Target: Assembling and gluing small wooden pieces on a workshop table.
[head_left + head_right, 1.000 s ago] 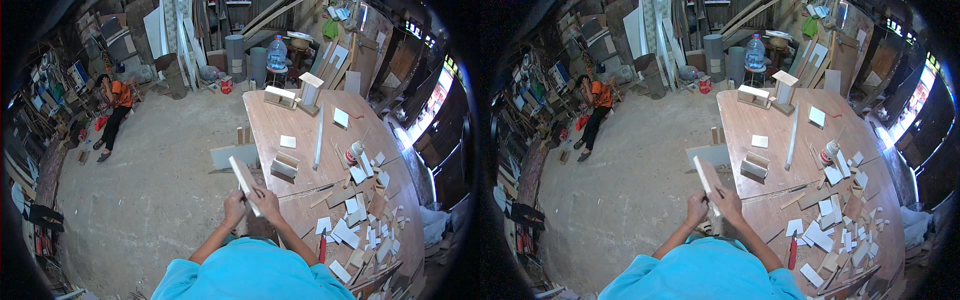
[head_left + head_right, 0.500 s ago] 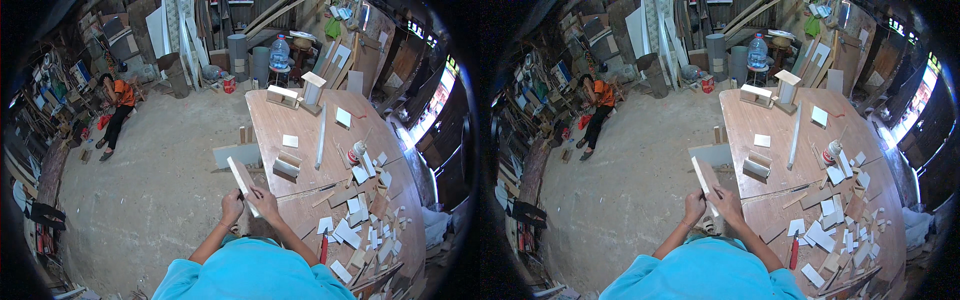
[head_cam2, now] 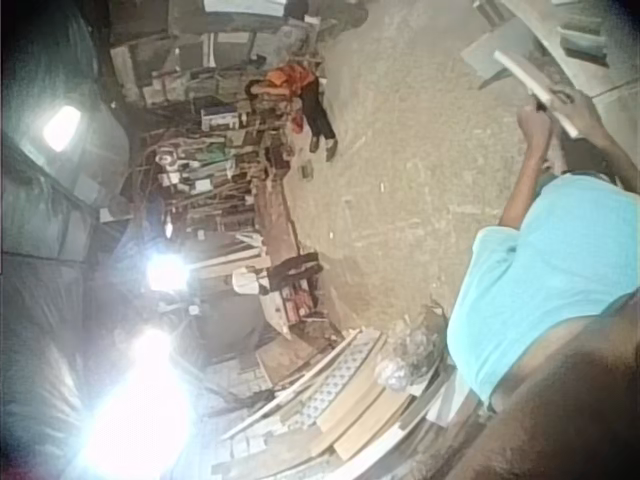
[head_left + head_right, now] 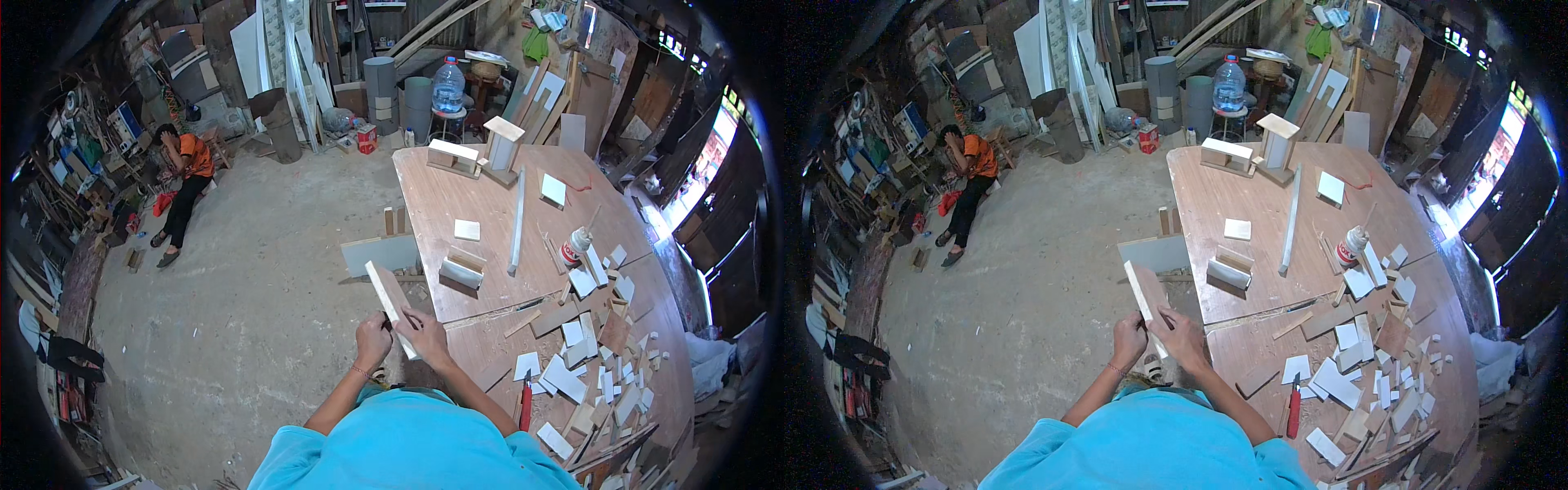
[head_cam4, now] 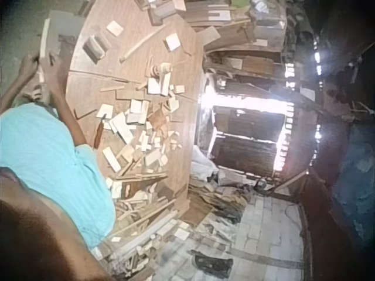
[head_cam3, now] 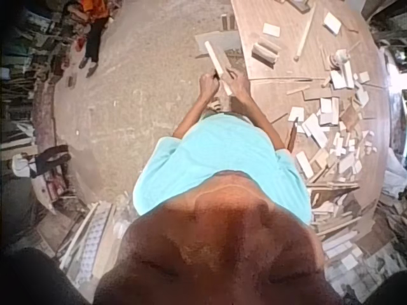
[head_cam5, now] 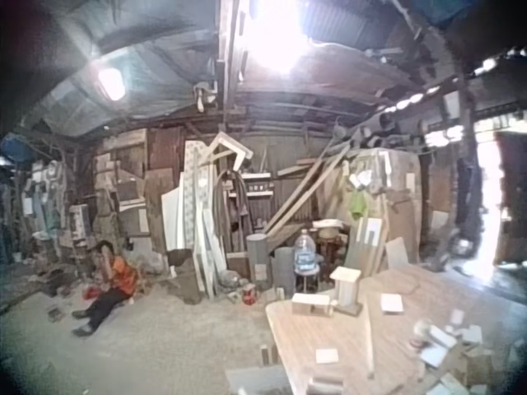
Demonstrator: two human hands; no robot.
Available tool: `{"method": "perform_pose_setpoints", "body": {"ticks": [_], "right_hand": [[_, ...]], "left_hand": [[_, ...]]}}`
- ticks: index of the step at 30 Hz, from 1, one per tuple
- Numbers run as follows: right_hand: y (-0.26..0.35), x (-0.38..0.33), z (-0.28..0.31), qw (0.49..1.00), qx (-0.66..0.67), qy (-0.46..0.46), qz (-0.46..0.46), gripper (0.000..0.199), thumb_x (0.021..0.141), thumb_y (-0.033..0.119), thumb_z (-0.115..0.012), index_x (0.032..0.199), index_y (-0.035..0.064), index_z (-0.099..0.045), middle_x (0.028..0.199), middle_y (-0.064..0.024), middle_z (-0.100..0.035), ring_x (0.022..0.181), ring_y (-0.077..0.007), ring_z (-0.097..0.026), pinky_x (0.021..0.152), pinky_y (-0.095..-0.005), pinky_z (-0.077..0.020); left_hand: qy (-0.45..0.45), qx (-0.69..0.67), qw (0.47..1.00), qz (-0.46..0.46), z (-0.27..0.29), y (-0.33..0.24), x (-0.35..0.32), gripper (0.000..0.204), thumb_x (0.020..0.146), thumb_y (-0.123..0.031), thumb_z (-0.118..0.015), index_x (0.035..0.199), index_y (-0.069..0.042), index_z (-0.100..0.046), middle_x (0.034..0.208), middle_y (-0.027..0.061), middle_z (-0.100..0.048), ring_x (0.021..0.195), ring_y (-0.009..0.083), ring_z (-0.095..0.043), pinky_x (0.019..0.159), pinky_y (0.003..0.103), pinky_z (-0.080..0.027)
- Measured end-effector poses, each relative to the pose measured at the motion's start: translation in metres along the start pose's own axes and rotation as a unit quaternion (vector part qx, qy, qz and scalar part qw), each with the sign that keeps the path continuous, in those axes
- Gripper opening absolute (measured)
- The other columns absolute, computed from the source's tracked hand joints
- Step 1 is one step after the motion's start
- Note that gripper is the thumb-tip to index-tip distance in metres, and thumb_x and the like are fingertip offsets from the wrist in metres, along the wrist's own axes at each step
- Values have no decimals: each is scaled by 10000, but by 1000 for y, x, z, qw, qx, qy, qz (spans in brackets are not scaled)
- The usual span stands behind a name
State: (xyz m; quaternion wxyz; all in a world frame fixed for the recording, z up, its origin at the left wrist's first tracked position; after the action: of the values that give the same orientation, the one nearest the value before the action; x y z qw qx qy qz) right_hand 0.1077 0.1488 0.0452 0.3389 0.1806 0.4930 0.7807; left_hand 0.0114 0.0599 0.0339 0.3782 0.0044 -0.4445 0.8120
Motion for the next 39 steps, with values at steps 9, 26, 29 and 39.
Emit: {"method": "perform_pose_setpoints", "body": {"ticks": [9,26,29,39], "right_hand": [[-3,22,12,998,-22,-39,-36,522,675,424,-616,1049,62,-582,936,-175,-606,862,-257,-592,746,-310,-443],[-12,10,-3,999,36,10,-16,486,676,428,-623,1032,98,-600,906,-166,-616,822,-244,-599,717,-313,-452],[-12,14,-2,999,45,5,-26,487,681,400,-623,1025,56,-596,860,-162,-626,776,-221,-608,693,-286,-452],[2,9,-2,1000,19,-22,10,492,689,390,-617,1038,46,-588,861,-156,-626,772,-195,-601,693,-280,-450]], "left_hand": [[46,-8,998,-37,-7,-19,-7,116,655,2,-482,736,1,-565,737,177,-559,679,354,-548,593,408,-437],[20,-2,999,48,-5,11,4,111,674,-32,-510,741,8,-588,699,186,-575,657,338,-567,602,399,-438],[27,-12,1000,3,-3,4,6,103,690,-29,-511,740,9,-593,714,197,-579,667,331,-577,617,386,-450],[54,1,995,81,-5,17,10,130,700,-32,-525,804,2,-595,784,164,-590,715,329,-575,655,381,-453]]}}
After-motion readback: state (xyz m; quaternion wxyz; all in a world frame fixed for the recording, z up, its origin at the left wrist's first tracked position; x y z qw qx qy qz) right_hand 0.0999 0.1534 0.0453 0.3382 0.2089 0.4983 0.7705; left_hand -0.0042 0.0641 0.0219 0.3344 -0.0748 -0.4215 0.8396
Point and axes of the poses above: each hand's wrist, its own x-axis towards the middle knuckle, its own z-axis out of the back of the hand, y = z × x, the point moved 4 cm from there along x, towards the middle knuckle
